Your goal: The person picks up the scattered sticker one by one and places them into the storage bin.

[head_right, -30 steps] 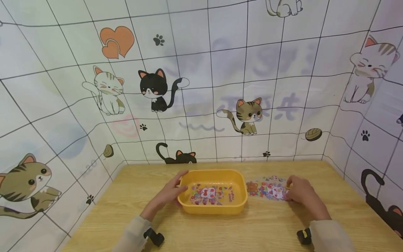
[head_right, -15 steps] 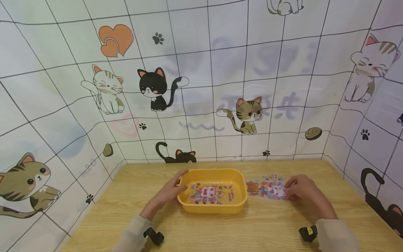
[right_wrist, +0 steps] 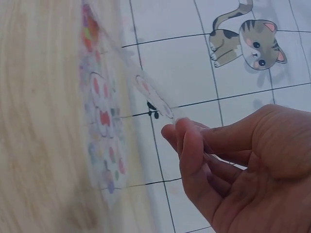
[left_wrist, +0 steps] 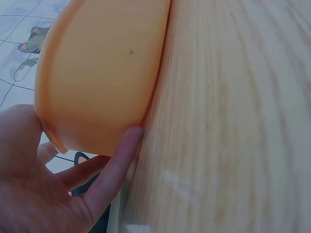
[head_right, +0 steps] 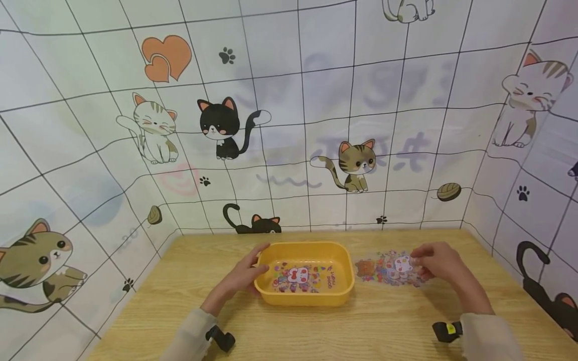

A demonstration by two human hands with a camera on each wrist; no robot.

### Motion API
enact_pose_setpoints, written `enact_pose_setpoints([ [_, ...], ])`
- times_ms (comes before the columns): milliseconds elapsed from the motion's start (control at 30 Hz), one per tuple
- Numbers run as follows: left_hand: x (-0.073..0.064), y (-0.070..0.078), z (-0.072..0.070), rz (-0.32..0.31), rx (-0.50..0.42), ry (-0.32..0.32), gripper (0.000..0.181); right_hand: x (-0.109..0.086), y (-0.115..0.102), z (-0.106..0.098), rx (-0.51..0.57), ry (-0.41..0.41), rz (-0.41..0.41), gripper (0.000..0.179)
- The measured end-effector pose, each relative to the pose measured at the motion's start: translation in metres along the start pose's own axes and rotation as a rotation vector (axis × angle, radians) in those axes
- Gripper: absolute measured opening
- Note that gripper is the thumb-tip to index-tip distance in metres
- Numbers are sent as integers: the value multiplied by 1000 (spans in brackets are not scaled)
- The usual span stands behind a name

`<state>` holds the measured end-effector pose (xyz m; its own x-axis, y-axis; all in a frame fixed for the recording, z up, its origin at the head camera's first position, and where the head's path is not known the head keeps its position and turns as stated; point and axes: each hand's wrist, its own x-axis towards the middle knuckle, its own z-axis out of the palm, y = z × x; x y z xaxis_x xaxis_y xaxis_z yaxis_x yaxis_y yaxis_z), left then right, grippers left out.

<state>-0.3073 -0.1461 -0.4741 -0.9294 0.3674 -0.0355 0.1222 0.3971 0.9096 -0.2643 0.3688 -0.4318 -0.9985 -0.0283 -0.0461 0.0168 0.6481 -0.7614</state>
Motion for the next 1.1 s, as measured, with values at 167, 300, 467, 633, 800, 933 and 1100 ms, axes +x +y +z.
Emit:
enact_pose_setpoints([
  [167, 0, -2, -1, 1, 7, -1, 65, -4, -4, -9, 4, 22, -11, 35],
  [300, 1, -4, -1, -3, 5, -2, 65, -9, -7, -15, 8, 45, -27, 36],
  [467, 2, -5, 0, -8, 8, 0, 65, -14, -8, -21, -8, 81, -60, 34],
  [633, 4, -5, 1, -7, -6, -5, 64, -19, -10, -25, -31, 122, -92, 33],
  [800, 4, -6, 1, -2, -6, -7, 65, -23, -15, -28, -43, 146, -108, 35],
  [933, 5, -7, 0, -4, -7, -3, 65, -25, -23, -30, -58, 165, -116, 36],
  [1100, 6, -6, 0, -4, -20, 0, 64, -29, -35, -32, -76, 197, -139, 36],
])
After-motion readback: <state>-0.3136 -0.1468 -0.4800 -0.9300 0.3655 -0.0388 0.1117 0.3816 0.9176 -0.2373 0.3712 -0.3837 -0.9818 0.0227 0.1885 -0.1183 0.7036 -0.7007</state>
